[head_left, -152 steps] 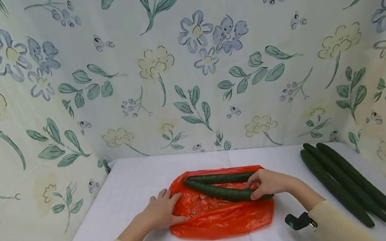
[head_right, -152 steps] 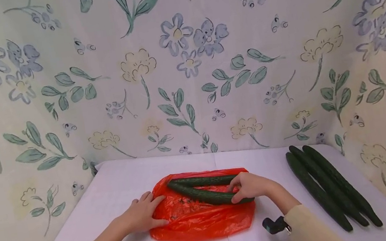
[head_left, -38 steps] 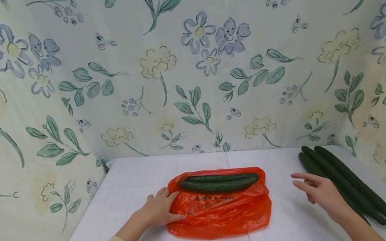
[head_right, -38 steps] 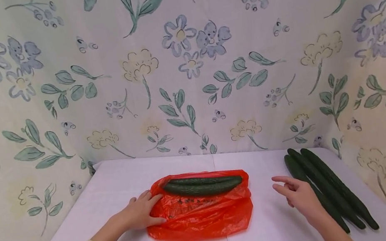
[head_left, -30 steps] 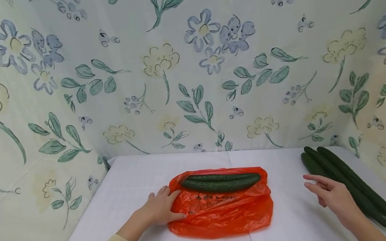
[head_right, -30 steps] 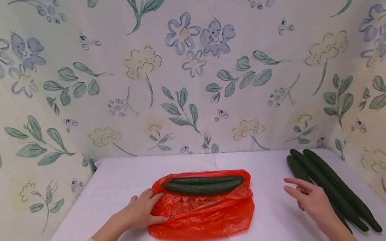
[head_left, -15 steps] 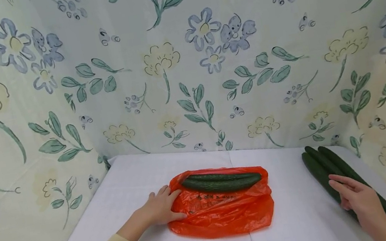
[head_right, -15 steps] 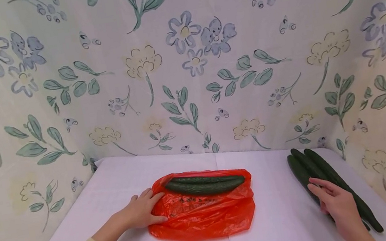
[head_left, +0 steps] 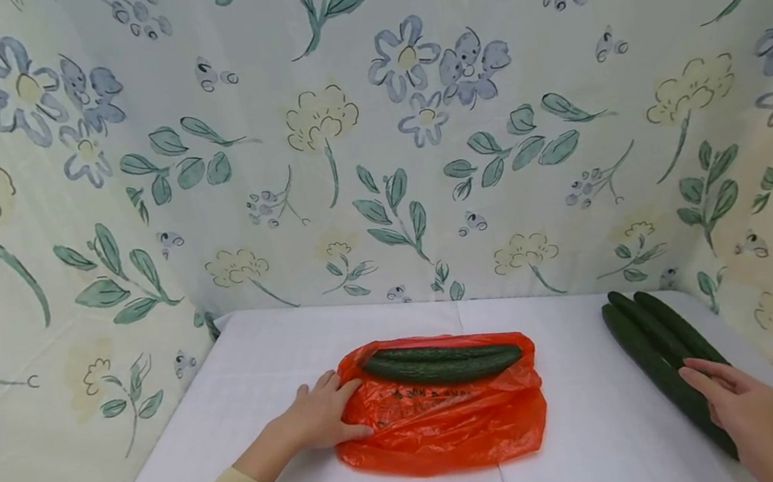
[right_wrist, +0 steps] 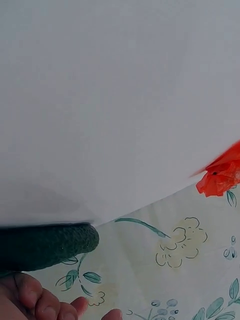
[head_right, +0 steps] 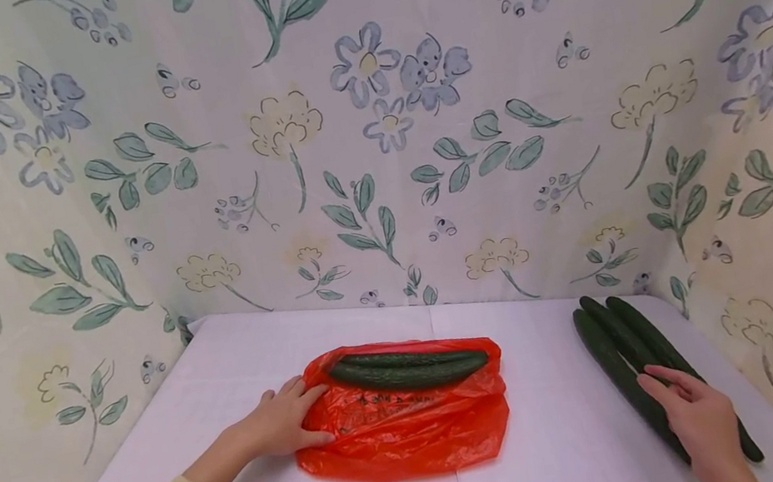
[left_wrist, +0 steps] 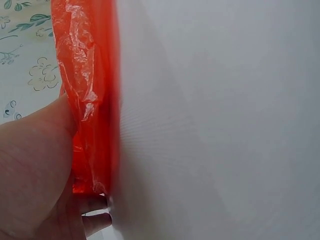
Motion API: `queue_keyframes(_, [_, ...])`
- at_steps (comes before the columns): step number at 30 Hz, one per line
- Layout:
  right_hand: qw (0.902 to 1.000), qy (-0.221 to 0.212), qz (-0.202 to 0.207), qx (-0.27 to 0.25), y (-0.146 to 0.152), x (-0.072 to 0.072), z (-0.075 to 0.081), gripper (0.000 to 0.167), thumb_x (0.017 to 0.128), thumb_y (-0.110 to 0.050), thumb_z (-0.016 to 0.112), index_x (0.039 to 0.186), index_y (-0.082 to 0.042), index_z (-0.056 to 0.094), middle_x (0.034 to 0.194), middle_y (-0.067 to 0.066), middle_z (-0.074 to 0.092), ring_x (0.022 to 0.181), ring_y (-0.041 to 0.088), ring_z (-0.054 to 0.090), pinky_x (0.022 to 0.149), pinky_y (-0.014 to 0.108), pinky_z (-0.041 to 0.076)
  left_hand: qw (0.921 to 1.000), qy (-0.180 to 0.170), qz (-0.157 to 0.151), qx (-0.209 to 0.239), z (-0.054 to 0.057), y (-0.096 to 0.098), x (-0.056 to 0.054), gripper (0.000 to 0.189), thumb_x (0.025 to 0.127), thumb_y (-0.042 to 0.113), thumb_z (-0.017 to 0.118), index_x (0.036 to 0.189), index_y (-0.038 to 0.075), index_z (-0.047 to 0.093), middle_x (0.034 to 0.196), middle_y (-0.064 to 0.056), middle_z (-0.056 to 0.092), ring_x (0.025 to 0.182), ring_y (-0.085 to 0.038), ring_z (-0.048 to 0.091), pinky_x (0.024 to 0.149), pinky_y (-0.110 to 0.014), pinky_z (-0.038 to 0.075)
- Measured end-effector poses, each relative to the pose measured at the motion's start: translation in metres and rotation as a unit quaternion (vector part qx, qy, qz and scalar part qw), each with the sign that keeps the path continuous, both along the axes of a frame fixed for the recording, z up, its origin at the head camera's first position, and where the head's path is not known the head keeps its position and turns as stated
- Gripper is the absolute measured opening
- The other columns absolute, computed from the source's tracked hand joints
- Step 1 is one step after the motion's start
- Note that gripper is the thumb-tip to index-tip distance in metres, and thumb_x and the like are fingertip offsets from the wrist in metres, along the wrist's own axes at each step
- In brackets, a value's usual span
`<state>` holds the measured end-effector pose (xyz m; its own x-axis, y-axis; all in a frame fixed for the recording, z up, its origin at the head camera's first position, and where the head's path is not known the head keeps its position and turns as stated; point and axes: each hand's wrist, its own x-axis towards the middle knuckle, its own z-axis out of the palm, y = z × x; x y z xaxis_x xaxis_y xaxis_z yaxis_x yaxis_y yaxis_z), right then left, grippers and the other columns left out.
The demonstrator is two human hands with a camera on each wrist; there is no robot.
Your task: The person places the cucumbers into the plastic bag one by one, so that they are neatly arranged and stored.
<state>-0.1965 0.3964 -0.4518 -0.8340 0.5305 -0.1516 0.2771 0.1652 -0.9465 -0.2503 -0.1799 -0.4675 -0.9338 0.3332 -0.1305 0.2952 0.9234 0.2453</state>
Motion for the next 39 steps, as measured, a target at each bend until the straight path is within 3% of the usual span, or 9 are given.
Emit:
queue_keyframes(4, [0.9978,-0.020,-0.033,0.053,0.004,0.000,-0.007,0.010,0.094,-0.043,0.069,0.103,-0.040,0.069,0.059,-0.012,0.053,0.053,0.013,0.043,0.051,0.033,0.039,1.0000,0.000,0.000,0.000,0.001,0.001,0.001,0.090,0.077,0.065,0.075,0.149,0.017,0.048,0.155,-0.016,0.042,0.148,-0.039,0.030,0.112,-0.072,0.027])
queue_keyframes(8, [0.9911,-0.032,-0.057,0.117,0.006,0.000,-0.012,0.034,0.096,-0.045,0.065,0.121,-0.024,0.071,0.066,-0.016,0.058,0.065,0.009,0.047,0.053,0.029,0.041,1.0000,-0.001,0.004,-0.004,0.002,0.002,0.002,0.090,0.077,0.064,0.075,0.149,0.016,0.048,0.155,-0.016,0.043,0.147,-0.039,0.030,0.112,-0.072,0.028])
queue_keyframes(10, [0.9870,-0.038,-0.061,0.144,0.007,0.001,-0.014,0.044,0.096,-0.043,0.063,0.129,-0.014,0.068,0.066,-0.014,0.057,0.067,0.010,0.047,0.053,0.029,0.040,1.0000,-0.002,0.005,-0.006,0.002,0.002,0.002,0.091,0.077,0.064,0.075,0.149,0.016,0.048,0.155,-0.016,0.042,0.147,-0.039,0.030,0.112,-0.072,0.027])
queue_keyframes(15, [0.9784,-0.067,-0.049,0.189,0.009,0.001,-0.014,0.048,0.097,-0.039,0.061,0.131,-0.005,0.065,0.069,-0.010,0.060,0.067,0.012,0.050,0.052,0.030,0.041,1.0000,-0.004,0.008,-0.002,0.004,0.003,0.001,0.092,0.077,0.064,0.076,0.150,0.017,0.047,0.155,-0.016,0.042,0.148,-0.039,0.030,0.112,-0.072,0.027])
queue_keyframes(20, [0.9724,-0.096,-0.002,0.213,0.013,0.000,-0.014,0.053,0.098,-0.042,0.060,0.131,-0.001,0.064,0.112,0.020,0.071,0.103,0.036,0.062,0.066,0.039,0.052,1.0000,-0.002,0.009,-0.003,0.003,0.002,0.001,0.092,0.076,0.063,0.076,0.149,0.016,0.047,0.155,-0.016,0.042,0.148,-0.039,0.030,0.112,-0.072,0.027])
queue_keyframes(22, [0.9717,-0.107,0.019,0.209,0.015,0.000,-0.015,0.056,0.098,-0.043,0.059,0.134,0.000,0.061,0.134,0.027,0.060,0.120,0.048,0.054,0.079,0.050,0.053,1.0000,-0.002,0.007,-0.004,0.003,0.002,0.001,0.091,0.077,0.064,0.076,0.149,0.016,0.048,0.155,-0.016,0.042,0.148,-0.040,0.030,0.112,-0.072,0.027])
queue_keyframes(26, [0.9708,-0.123,0.050,0.200,0.017,-0.002,-0.016,0.062,0.099,-0.045,0.057,0.138,0.003,0.057,0.149,0.030,0.044,0.132,0.055,0.040,0.099,0.064,0.042,1.0000,0.000,0.005,-0.004,0.001,0.002,0.001,0.092,0.076,0.064,0.076,0.149,0.016,0.048,0.155,-0.016,0.042,0.147,-0.040,0.030,0.111,-0.073,0.028])
queue_keyframes(36, [0.9575,-0.144,0.087,0.234,0.011,-0.005,-0.020,0.060,0.093,-0.032,0.068,0.136,0.008,0.056,0.142,0.038,0.045,0.124,0.058,0.046,0.084,0.056,0.051,1.0000,-0.004,0.008,0.000,0.003,0.003,0.003,0.091,0.076,0.063,0.077,0.149,0.016,0.048,0.155,-0.016,0.042,0.148,-0.039,0.030,0.112,-0.072,0.027])
queue_keyframes(39, [0.9601,-0.143,0.097,0.219,0.013,-0.003,-0.020,0.068,0.090,-0.039,0.071,0.139,0.005,0.054,0.112,0.033,0.059,0.111,0.048,0.052,0.079,0.047,0.049,1.0000,-0.005,0.008,-0.001,0.004,0.003,0.003,0.090,0.077,0.063,0.077,0.149,0.016,0.049,0.155,-0.016,0.042,0.148,-0.040,0.030,0.112,-0.072,0.027])
